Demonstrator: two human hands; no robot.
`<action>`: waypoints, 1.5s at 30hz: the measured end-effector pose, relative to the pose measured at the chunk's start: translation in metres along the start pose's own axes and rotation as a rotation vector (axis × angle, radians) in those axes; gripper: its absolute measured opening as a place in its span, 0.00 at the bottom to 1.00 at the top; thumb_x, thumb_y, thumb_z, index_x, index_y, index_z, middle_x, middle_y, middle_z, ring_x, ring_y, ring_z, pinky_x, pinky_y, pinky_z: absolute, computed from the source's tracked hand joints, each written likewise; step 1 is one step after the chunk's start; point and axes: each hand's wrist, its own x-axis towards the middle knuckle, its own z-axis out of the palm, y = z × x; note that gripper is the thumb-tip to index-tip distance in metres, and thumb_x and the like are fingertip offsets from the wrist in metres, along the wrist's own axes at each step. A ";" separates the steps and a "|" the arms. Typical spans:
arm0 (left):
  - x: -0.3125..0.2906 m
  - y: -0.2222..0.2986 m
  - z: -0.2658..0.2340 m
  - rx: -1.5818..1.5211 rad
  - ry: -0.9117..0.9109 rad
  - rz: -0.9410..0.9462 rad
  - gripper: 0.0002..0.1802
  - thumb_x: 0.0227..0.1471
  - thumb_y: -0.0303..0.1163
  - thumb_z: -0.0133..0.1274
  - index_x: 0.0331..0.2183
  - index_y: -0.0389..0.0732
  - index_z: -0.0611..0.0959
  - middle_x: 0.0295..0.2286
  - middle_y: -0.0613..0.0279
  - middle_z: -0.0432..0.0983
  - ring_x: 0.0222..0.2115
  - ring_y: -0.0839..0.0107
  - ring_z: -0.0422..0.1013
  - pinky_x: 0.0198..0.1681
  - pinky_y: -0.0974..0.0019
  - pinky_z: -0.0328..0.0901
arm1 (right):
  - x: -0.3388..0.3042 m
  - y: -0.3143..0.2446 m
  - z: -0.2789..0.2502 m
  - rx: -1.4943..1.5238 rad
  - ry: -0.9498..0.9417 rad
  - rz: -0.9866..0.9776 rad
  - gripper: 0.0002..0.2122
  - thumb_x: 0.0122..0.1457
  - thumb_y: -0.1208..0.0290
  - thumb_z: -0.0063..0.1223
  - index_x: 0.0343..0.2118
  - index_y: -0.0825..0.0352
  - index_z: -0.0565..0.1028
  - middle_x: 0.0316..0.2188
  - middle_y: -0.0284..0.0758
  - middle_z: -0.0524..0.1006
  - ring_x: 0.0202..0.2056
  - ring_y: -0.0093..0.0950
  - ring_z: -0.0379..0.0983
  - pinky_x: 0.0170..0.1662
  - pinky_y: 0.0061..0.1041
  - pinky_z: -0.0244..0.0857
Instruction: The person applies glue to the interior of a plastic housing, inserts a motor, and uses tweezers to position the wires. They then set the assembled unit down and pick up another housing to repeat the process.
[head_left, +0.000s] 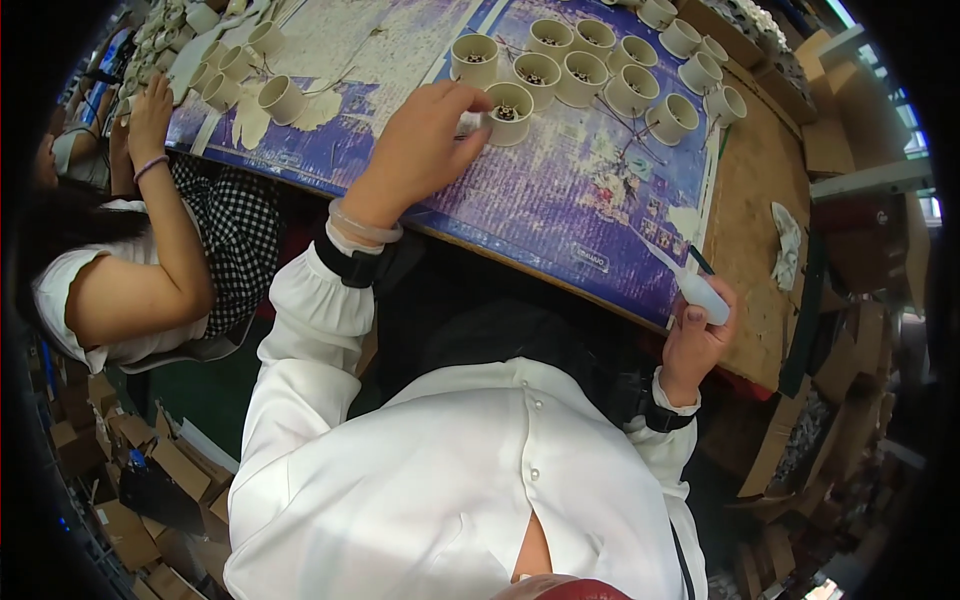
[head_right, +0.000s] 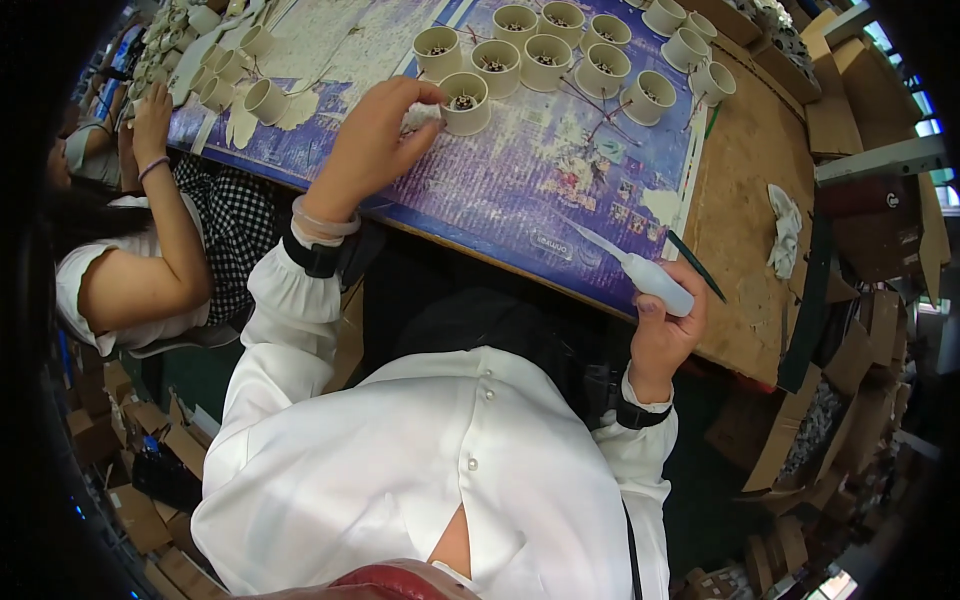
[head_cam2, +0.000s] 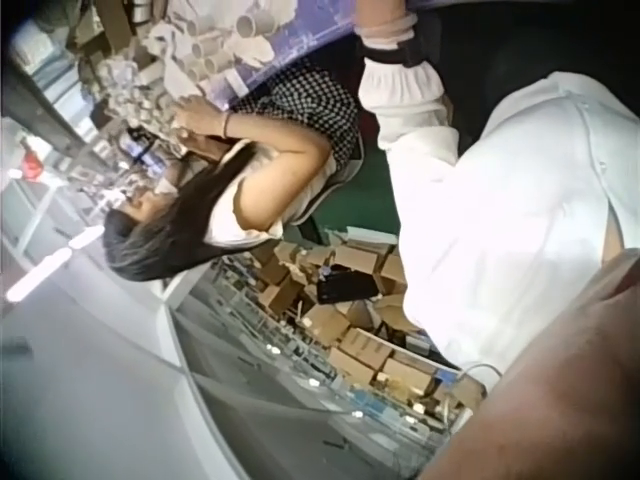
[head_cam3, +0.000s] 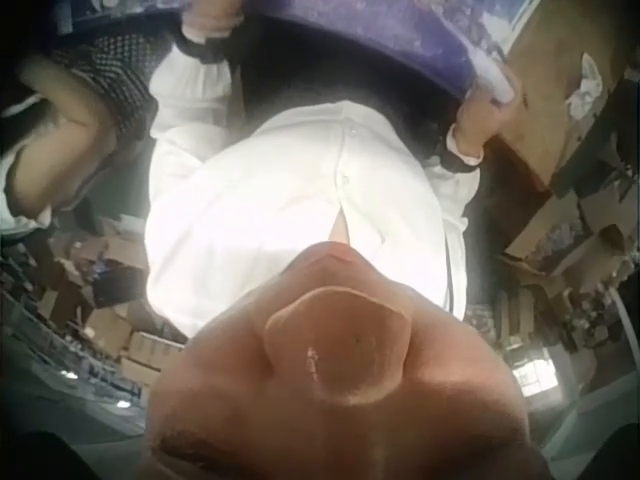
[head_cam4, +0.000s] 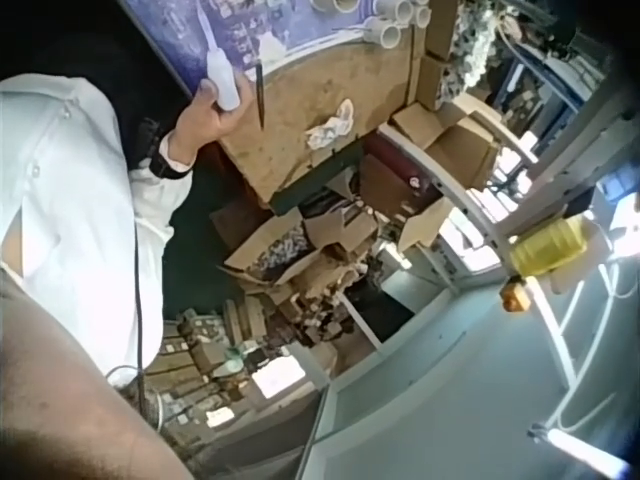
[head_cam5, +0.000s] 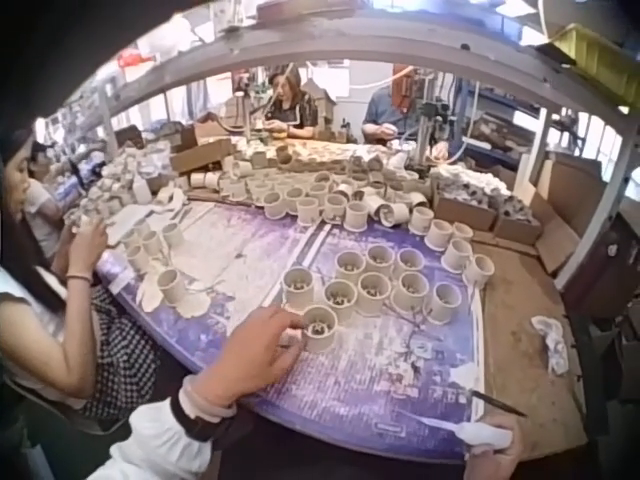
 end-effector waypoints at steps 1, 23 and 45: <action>-0.002 0.005 0.001 -0.002 -0.003 0.000 0.16 0.44 0.29 0.61 0.39 0.41 0.79 0.37 0.56 0.75 0.39 0.54 0.71 0.42 0.59 0.66 | -0.001 0.001 -0.001 -0.002 0.010 0.003 0.24 0.54 0.56 0.64 0.45 0.69 0.70 0.32 0.30 0.71 0.27 0.15 0.63 0.29 0.13 0.54; 0.010 0.053 0.014 0.134 -0.214 -0.130 0.23 0.52 0.48 0.56 0.43 0.40 0.79 0.32 0.50 0.77 0.30 0.52 0.74 0.32 0.57 0.69 | -0.006 0.005 -0.001 0.020 0.015 0.071 0.24 0.54 0.57 0.65 0.44 0.70 0.70 0.34 0.31 0.72 0.28 0.16 0.65 0.30 0.14 0.58; -0.035 0.018 0.000 -0.360 -0.053 -0.042 0.35 0.44 0.40 0.67 0.52 0.40 0.73 0.43 0.55 0.75 0.40 0.63 0.74 0.43 0.64 0.69 | -0.004 0.013 0.016 0.015 -0.088 0.096 0.19 0.58 0.61 0.61 0.44 0.70 0.71 0.32 0.31 0.73 0.30 0.18 0.67 0.34 0.16 0.61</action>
